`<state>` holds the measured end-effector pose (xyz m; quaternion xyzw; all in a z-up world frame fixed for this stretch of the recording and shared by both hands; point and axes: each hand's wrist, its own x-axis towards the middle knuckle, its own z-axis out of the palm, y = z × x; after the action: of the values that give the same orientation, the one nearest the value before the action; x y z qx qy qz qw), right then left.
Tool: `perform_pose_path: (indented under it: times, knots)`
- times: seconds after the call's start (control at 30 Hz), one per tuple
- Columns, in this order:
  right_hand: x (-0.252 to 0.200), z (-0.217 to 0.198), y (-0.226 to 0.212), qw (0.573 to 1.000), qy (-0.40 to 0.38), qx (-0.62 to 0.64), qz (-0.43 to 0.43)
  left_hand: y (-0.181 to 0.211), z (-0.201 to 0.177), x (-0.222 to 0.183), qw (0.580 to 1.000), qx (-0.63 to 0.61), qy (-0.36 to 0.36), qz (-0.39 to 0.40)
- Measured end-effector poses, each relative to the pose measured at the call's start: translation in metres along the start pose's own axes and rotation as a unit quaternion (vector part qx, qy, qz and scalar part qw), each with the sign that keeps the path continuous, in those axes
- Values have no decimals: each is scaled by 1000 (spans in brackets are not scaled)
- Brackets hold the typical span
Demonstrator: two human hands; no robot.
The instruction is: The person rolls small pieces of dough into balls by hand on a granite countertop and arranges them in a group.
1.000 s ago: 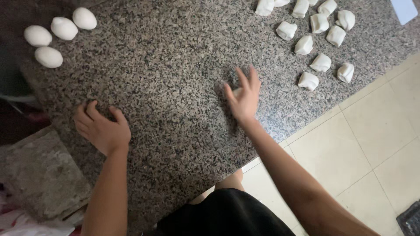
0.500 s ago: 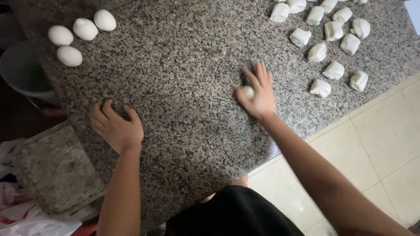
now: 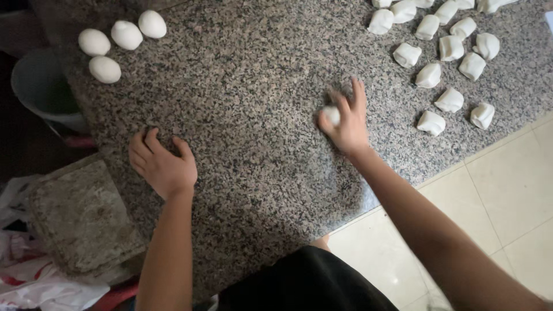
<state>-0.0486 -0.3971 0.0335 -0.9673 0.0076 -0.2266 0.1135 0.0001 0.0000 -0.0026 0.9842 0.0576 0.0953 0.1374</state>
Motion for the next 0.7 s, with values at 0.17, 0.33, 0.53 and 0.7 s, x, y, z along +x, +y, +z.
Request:
perform_pose_path:
  times: [0.17,0.33,0.53,0.7]
  knots:
    - [24,50,-63,953,-137,168,212,0,-1,2,1000,1,-16,-12]
    - [-48,-4,-67,975,-90,202,11,2,-1,2,1000,6,-8,-8]
    - [14,16,-38,996,-23,49,75,1,-1,1,1000,-7,-3,-8]
    - [31,58,-92,981,-77,153,89,2,-4,2,1000,-6,-6,-11]
